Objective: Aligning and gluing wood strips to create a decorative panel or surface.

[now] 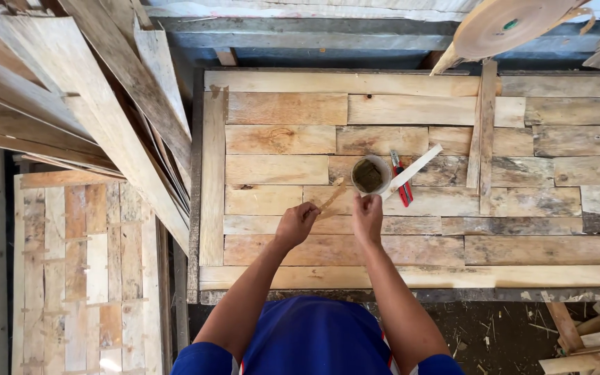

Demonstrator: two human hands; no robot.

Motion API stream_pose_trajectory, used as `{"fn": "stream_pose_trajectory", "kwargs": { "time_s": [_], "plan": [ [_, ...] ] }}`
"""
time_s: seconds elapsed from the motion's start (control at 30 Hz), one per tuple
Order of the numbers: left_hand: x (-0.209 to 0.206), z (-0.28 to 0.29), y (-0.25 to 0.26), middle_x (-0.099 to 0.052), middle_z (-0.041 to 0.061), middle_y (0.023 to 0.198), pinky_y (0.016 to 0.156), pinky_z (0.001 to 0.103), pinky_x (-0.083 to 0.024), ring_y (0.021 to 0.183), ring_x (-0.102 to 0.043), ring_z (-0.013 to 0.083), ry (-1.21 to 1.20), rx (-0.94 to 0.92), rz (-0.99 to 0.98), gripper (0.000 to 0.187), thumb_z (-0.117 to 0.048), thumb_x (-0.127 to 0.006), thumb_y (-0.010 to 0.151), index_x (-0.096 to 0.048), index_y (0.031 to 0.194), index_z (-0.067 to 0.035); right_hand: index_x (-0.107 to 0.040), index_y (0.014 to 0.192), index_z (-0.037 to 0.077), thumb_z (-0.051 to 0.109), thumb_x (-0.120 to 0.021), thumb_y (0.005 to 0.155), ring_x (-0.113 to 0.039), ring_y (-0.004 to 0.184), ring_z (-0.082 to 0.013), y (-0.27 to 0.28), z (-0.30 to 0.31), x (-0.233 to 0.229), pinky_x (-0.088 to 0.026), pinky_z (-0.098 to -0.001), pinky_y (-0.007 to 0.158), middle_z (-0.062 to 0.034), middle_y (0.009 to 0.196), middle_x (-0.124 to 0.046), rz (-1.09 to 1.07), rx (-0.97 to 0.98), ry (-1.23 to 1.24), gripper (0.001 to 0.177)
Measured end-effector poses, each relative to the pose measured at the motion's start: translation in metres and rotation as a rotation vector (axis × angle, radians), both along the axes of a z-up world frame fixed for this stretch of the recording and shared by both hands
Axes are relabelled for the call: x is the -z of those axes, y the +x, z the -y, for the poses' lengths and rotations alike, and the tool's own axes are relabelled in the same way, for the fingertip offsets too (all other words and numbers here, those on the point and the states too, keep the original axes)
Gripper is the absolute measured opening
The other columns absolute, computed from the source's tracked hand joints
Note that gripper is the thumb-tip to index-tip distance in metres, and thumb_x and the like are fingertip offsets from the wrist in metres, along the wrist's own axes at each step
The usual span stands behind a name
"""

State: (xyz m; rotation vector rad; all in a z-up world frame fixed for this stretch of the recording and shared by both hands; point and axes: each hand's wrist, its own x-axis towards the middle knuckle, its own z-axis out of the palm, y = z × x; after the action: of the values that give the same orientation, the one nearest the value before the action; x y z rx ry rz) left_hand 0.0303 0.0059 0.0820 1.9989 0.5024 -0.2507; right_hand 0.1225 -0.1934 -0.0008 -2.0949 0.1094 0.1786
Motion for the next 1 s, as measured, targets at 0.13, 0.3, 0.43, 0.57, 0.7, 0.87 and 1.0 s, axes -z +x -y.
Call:
{"fn": "stream_pose_trajectory", "kwargs": {
  "time_s": [0.13, 0.3, 0.43, 0.57, 0.7, 0.87, 1.0],
  "plan": [
    [0.015, -0.001, -0.003, -0.074, 0.014, 0.088, 0.072, 0.046, -0.054, 0.079, -0.069, 0.0358, 0.100, 0.149, 0.204, 0.021, -0.027, -0.065, 0.097, -0.074, 0.099, -0.008, -0.064, 0.101, 0.004, 0.013, -0.068, 0.097, -0.065, 0.081, -0.0226, -0.012, -0.022, -0.100, -0.054, -0.0350, 0.074, -0.0101, 0.092, -0.069, 0.293, -0.372, 0.032, 0.012],
    [0.010, 0.002, -0.004, -0.074, 0.017, 0.091, 0.075, 0.049, -0.054, 0.084, -0.069, 0.0384, 0.100, 0.209, 0.234, 0.021, -0.024, -0.062, 0.099, -0.073, 0.100, -0.007, -0.074, 0.098, 0.005, 0.013, -0.073, 0.089, -0.069, 0.091, -0.0328, -0.019, -0.030, -0.109, -0.052, -0.0454, 0.086, -0.0135, 0.093, -0.076, 0.183, -0.746, -0.301, 0.012],
    [0.023, 0.001, -0.012, -0.074, 0.017, 0.090, 0.075, 0.048, -0.055, 0.084, -0.070, 0.0382, 0.133, 0.172, 0.279, 0.019, -0.022, -0.065, 0.095, -0.073, 0.096, -0.005, -0.074, 0.101, 0.002, 0.011, -0.071, 0.089, -0.070, 0.093, -0.0335, -0.025, -0.027, -0.103, -0.054, -0.0436, 0.083, -0.0160, 0.093, -0.075, 0.122, -0.731, -0.222, 0.016],
    [0.022, 0.006, -0.010, -0.075, 0.015, 0.090, 0.076, 0.047, -0.055, 0.082, -0.071, 0.0353, 0.152, 0.180, 0.185, 0.020, -0.024, -0.064, 0.098, -0.072, 0.095, -0.006, -0.074, 0.102, 0.003, 0.016, -0.071, 0.087, -0.076, 0.088, -0.0297, -0.027, -0.028, -0.106, -0.060, -0.0390, 0.078, -0.0147, 0.095, -0.076, -0.042, -0.684, -0.175, 0.021],
    [0.024, 0.010, -0.012, -0.076, 0.013, 0.089, 0.077, 0.047, -0.054, 0.082, -0.071, 0.0338, 0.229, 0.146, 0.223, 0.019, -0.023, -0.063, 0.097, -0.073, 0.092, -0.008, -0.077, 0.101, 0.004, 0.020, -0.072, 0.086, -0.076, 0.086, -0.0291, -0.031, -0.033, -0.118, -0.059, -0.0378, 0.076, -0.0144, 0.094, -0.078, -0.066, -0.646, -0.229, 0.022],
    [0.023, 0.011, -0.013, -0.075, 0.013, 0.089, 0.077, 0.048, -0.051, 0.083, -0.069, 0.0352, 0.224, 0.176, 0.225, 0.021, -0.025, -0.062, 0.099, -0.071, 0.092, -0.008, -0.077, 0.102, 0.004, 0.018, -0.070, 0.086, -0.077, 0.082, -0.0271, -0.033, -0.026, -0.103, -0.059, -0.0362, 0.073, -0.0136, 0.091, -0.079, -0.083, -0.621, -0.181, 0.022],
    [0.015, 0.016, -0.015, -0.074, 0.014, 0.088, 0.079, 0.048, -0.050, 0.083, -0.068, 0.0362, 0.197, 0.174, 0.264, 0.021, -0.026, -0.062, 0.099, -0.070, 0.092, -0.008, -0.077, 0.102, 0.003, 0.018, -0.070, 0.089, -0.075, 0.077, -0.0201, -0.031, -0.023, -0.086, -0.057, -0.0333, 0.069, -0.0116, 0.086, -0.079, -0.227, -0.510, -0.133, 0.021]
  ]
}}
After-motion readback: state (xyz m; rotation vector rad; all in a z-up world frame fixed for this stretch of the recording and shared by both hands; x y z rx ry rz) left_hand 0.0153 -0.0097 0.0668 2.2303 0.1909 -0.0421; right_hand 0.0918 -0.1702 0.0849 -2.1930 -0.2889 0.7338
